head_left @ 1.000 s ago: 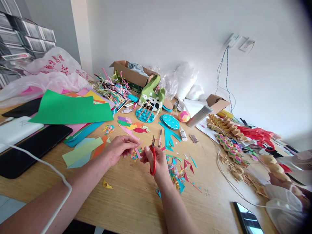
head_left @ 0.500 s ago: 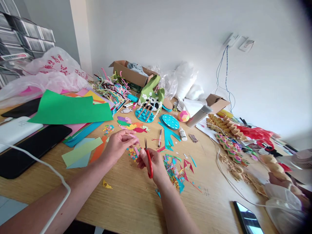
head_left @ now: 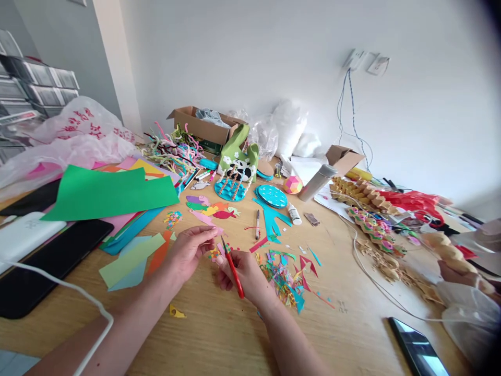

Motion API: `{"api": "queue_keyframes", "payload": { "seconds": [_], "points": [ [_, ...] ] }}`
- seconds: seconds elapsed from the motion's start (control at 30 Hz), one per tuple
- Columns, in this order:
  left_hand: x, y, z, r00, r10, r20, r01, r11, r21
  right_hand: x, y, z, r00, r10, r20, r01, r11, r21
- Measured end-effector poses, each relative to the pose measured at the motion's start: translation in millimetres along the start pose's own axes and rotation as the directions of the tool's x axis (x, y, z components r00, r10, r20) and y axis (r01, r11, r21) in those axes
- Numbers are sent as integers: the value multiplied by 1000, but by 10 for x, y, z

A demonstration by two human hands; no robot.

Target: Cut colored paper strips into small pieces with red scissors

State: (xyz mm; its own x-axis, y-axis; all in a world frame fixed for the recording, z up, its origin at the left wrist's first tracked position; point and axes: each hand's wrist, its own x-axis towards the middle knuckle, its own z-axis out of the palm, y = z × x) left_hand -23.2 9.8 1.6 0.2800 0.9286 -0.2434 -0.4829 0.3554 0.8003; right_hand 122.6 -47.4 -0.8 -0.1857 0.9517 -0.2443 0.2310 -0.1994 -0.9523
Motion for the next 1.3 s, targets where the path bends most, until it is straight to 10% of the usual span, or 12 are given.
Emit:
{"api": "queue_keyframes", "payload": {
  "seconds": [1.3],
  "points": [
    [-77, -54, 89, 995, -97, -5, 98, 995, 35, 76, 64, 91, 999, 40, 25, -45, 965, 260]
  ]
}}
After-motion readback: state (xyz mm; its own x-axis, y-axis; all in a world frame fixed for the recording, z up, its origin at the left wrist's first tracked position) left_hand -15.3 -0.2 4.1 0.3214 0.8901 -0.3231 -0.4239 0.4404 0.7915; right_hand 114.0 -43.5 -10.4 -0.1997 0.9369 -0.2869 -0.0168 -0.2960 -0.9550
